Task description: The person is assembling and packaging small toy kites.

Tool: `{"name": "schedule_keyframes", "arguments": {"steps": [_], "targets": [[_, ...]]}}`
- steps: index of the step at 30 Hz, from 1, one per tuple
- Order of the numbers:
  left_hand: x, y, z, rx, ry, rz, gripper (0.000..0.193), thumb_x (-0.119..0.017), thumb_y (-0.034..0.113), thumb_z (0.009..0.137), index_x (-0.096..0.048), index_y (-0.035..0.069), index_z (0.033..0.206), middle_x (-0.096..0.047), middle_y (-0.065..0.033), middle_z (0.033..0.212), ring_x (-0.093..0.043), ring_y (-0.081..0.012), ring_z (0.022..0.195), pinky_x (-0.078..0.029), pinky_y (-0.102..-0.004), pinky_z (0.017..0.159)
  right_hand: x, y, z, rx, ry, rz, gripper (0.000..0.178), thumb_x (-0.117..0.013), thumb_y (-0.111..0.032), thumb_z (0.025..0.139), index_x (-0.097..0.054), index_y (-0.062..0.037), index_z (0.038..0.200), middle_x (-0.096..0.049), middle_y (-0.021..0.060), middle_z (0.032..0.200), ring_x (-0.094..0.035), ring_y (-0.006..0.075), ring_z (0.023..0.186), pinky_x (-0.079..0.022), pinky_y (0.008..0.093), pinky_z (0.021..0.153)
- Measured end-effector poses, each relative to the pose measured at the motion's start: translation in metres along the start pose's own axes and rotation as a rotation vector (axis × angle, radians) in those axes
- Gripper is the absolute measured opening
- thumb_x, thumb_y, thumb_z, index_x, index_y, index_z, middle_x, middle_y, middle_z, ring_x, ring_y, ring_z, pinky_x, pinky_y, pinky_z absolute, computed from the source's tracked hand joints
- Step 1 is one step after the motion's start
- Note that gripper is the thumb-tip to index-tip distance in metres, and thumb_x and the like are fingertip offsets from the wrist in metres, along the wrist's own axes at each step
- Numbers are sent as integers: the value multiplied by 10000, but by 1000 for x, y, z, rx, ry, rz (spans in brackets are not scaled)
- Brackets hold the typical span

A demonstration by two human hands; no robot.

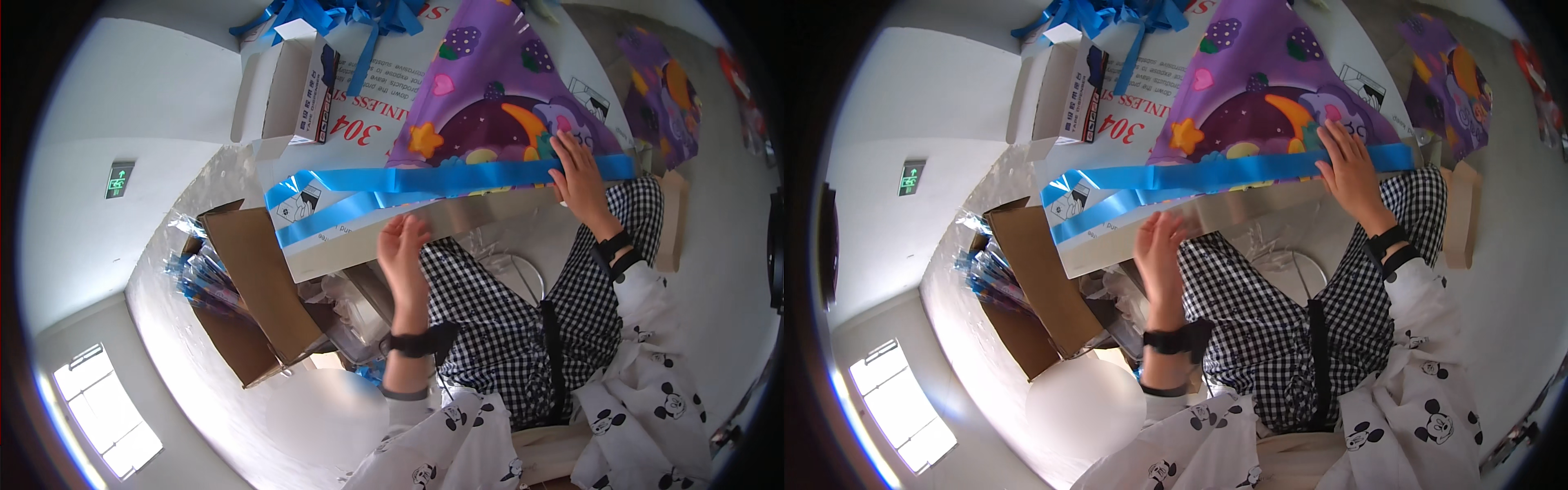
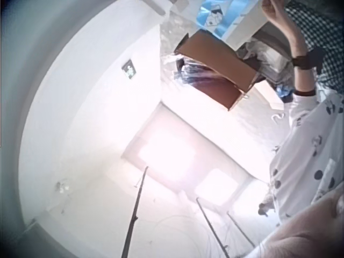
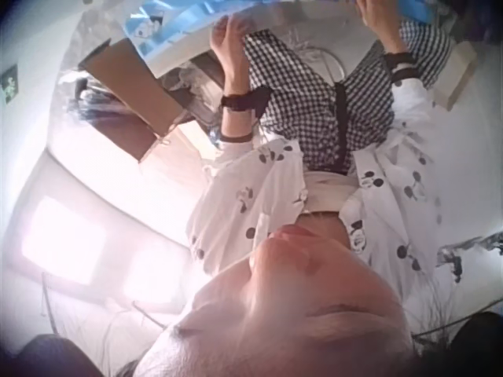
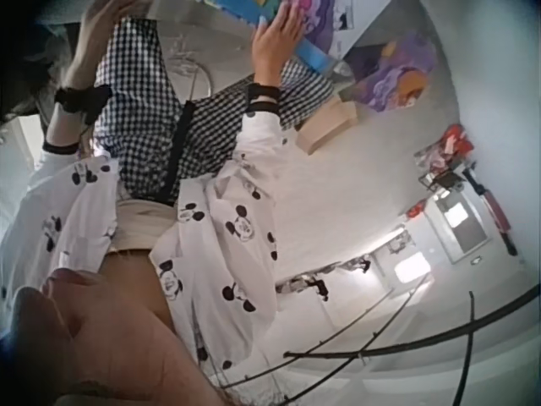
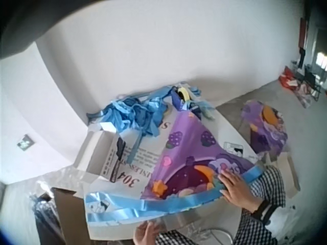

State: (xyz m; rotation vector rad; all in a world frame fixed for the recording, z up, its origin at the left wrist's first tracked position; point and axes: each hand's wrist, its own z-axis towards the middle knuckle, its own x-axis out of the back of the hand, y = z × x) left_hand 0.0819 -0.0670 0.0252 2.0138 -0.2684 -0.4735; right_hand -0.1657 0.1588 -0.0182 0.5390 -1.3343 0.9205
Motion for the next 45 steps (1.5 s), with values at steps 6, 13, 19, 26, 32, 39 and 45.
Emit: {"name": "schedule_keyframes", "arguments": {"steps": [6,13,19,26,32,39,45], "targets": [[-51,-6,21,-108,496,-147,620,-717,153,874,-339,26,1349,-566,-62,982,-567,-133,853,-502,-242,748,-3,-1,-1,7,33,31,532,-539,-257,961,-378,-79,1436,-376,116,1487,-341,283,1386,-288,451,1136],[-57,1,29,-122,399,7,738,-727,104,850,-263,70,1422,-522,-47,919,-535,-124,810,-495,-245,714,-3,1,-4,-15,59,38,530,-547,-271,958,-392,-82,1429,-402,113,1470,-360,274,1375,-278,446,1142],[-76,-4,58,-248,522,-126,858,-750,55,812,-195,29,1466,-519,-70,957,-548,-167,843,-520,-300,755,-4,-2,-1,-12,49,52,539,-554,-277,952,-394,-83,1429,-399,111,1471,-363,274,1373,-278,448,1140],[-81,6,50,-262,626,-156,789,-681,-5,820,-215,33,1455,-512,-86,1041,-574,-184,893,-534,-335,785,-5,1,-5,-20,47,38,542,-552,-277,953,-391,-80,1431,-390,114,1478,-360,275,1375,-282,446,1136],[-63,-3,55,-305,475,-461,631,-618,57,866,-292,55,1407,-557,-86,992,-592,-206,955,-521,-339,812,-2,-2,-2,-20,47,49,536,-553,-272,954,-394,-82,1430,-397,113,1473,-359,277,1376,-283,444,1136],[-35,-15,75,-198,156,-700,458,-613,67,864,-437,59,1287,-588,-108,1101,-598,-287,1068,-512,-405,902,2,-4,-2,-32,40,56,539,-556,-268,952,-393,-85,1433,-394,110,1478,-356,273,1380,-281,437,1137],[-56,9,58,-359,174,-564,492,-576,42,923,-369,97,1365,-557,-173,1212,-592,-300,1092,-501,-414,936,1,-1,-4,-43,29,38,542,-560,-264,948,-394,-85,1432,-392,103,1481,-356,261,1381,-283,436,1135]]}}
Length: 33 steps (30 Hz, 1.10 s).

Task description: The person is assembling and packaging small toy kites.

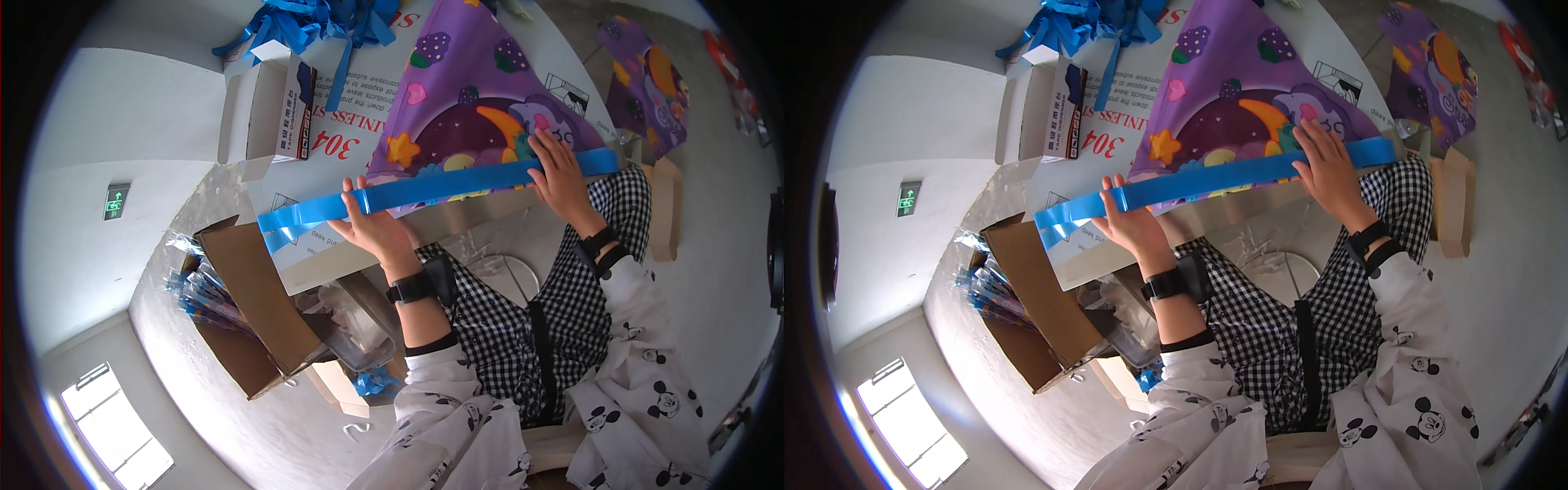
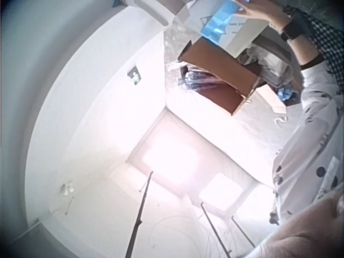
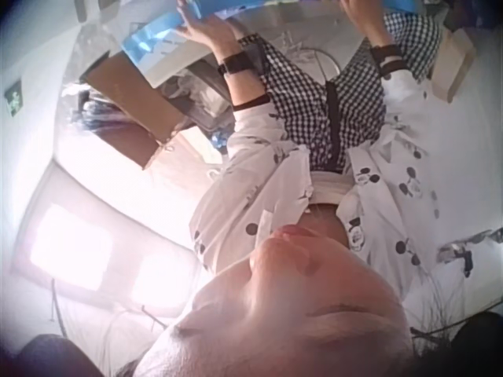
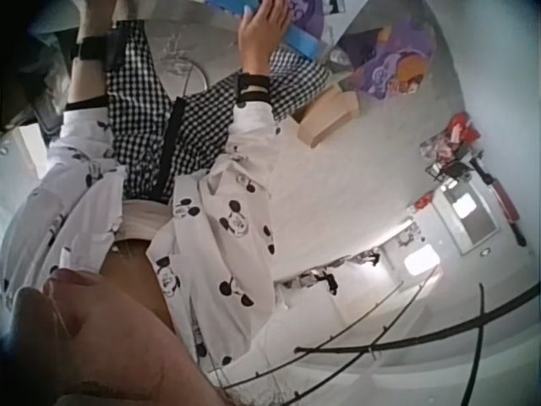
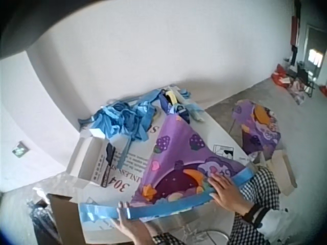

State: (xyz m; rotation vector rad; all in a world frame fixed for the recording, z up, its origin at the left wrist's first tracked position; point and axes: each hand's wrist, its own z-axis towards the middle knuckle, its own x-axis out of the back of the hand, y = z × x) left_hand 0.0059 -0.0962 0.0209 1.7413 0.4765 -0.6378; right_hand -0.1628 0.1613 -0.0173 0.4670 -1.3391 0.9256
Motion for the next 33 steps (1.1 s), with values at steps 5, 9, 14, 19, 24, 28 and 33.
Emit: {"name": "schedule_keyframes", "arguments": {"steps": [5,9,14,19,24,28,33], "targets": [[-2,-1,-1,-131,-98,227,564,-556,-45,918,-289,100,1393,-527,-211,1295,-555,-322,1194,-496,-419,951,-3,-5,2,15,11,7,539,-575,-270,940,-413,-80,1418,-396,102,1479,-363,263,1377,-297,442,1127],[6,-2,3,-217,-126,343,627,-539,-98,908,-220,83,1417,-518,-245,1330,-566,-342,1202,-499,-399,946,0,-1,-1,7,30,13,539,-581,-272,937,-420,-79,1413,-398,102,1476,-366,263,1375,-304,445,1122],[13,-2,10,-371,-141,603,536,-488,-119,910,-242,0,1371,-577,-248,1269,-618,-334,1130,-503,-404,930,-5,1,0,17,24,15,539,-574,-296,946,-418,-81,1415,-386,102,1482,-348,270,1385,-297,447,1129],[10,-9,4,-592,-222,960,364,-489,-53,940,-337,-66,1270,-660,-225,1116,-661,-294,1032,-512,-367,879,-2,1,2,26,20,28,548,-563,-296,954,-392,-73,1425,-387,112,1483,-349,290,1383,-294,448,1130],[6,-15,-17,-646,-293,1394,307,-538,22,924,-402,-99,1172,-667,-265,994,-681,-360,808,-528,-408,652,8,1,4,-34,120,218,593,-605,-242,933,-356,-57,1440,-419,136,1454,-391,316,1350,-314,458,1111],[12,-26,-17,-848,-514,1548,390,-525,-91,801,-364,-121,1156,-667,-245,1061,-664,-375,691,-507,-448,541,34,-29,21,-117,229,544,673,-668,-231,896,-335,-9,1437,-431,191,1428,-406,348,1335,-326,443,1101],[-19,-30,-38,-857,-890,1357,451,-466,-131,825,-344,-95,1257,-623,-138,1266,-699,-308,904,-578,-380,663,65,-109,39,-133,-24,1070,881,-778,-258,787,-275,-13,1467,-386,191,1458,-348,299,1384,-294,408,1130]]}}
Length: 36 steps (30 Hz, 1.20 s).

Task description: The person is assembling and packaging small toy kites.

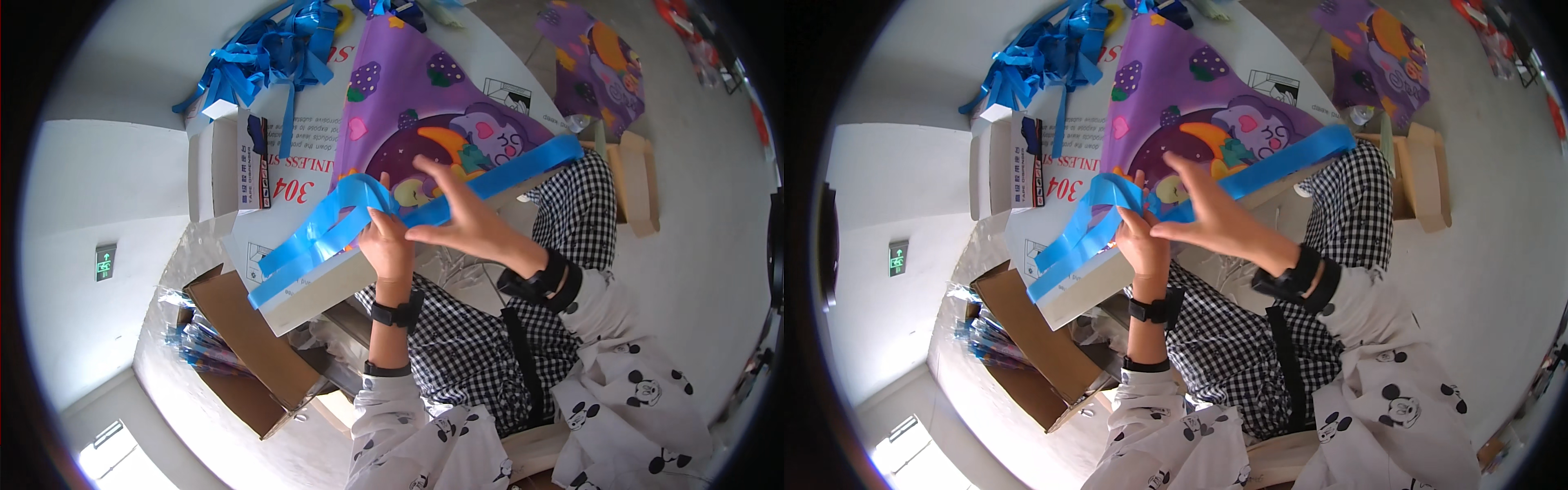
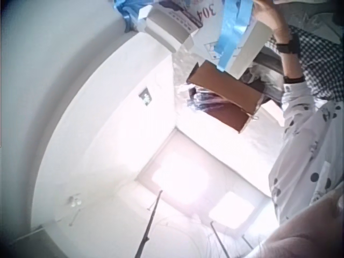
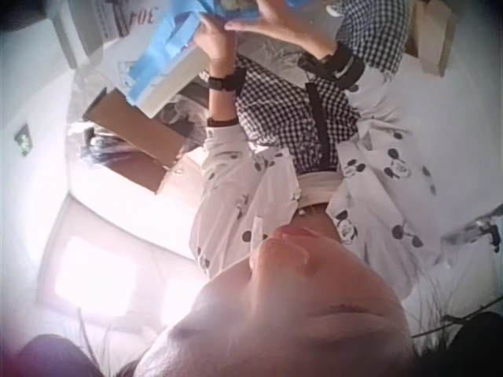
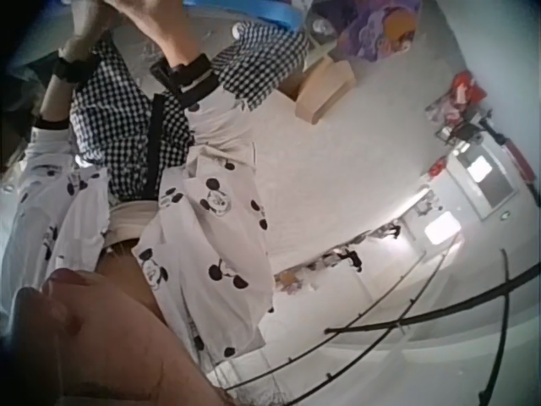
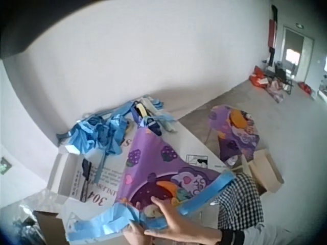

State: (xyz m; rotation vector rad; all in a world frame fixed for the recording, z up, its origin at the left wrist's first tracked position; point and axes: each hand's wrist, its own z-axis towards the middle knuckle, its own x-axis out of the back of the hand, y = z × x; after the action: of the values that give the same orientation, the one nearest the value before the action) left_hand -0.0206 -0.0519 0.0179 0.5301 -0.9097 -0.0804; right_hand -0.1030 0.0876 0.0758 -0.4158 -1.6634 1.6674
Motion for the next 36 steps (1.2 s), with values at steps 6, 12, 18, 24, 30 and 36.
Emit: {"name": "schedule_keyframes", "arguments": {"steps": [6,12,18,24,30,36], "targets": [[2,10,-5,194,-91,-272,391,-616,0,814,-472,-39,1175,-703,-165,993,-702,-318,773,-553,-370,636,-14,9,29,-139,-189,267,853,-736,-127,742,-295,-21,1465,-433,170,1429,-434,297,1301,-350,405,1092],[7,5,-3,113,-116,-283,425,-638,-11,806,-444,-43,1183,-692,-190,947,-684,-388,806,-549,-428,656,-2,23,67,-292,-531,258,1019,-889,-386,638,-359,-10,1422,-514,226,1343,-513,302,1242,-438,388,1022],[11,-1,-11,193,-94,-246,568,-637,-8,810,-335,-54,1289,-661,-262,951,-671,-411,797,-539,-424,644,2,4,88,-254,-675,200,765,-851,-226,702,-468,13,1321,-640,178,1185,-605,274,1123,-471,355,965],[18,5,2,270,-7,-217,917,-614,-28,815,-34,31,1523,-616,-303,1144,-634,-450,984,-508,-440,813,-29,17,90,-163,-424,405,619,-764,-47,746,-475,75,1280,-664,148,1097,-650,207,968,-516,296,827],[16,2,2,486,73,-377,986,-622,-51,842,64,83,1537,-639,-227,1150,-662,-284,891,-511,-342,787,-24,1,89,-250,-199,856,581,-743,-64,778,-469,23,1284,-642,101,1091,-627,152,967,-502,268,825],[12,-11,-4,430,82,-313,918,-507,-150,759,-80,73,1540,-633,-163,1072,-630,-249,956,-484,-318,812,7,-3,81,-183,-205,1124,597,-713,-10,776,-488,17,1329,-610,111,1081,-610,191,1002,-490,316,887]]}}
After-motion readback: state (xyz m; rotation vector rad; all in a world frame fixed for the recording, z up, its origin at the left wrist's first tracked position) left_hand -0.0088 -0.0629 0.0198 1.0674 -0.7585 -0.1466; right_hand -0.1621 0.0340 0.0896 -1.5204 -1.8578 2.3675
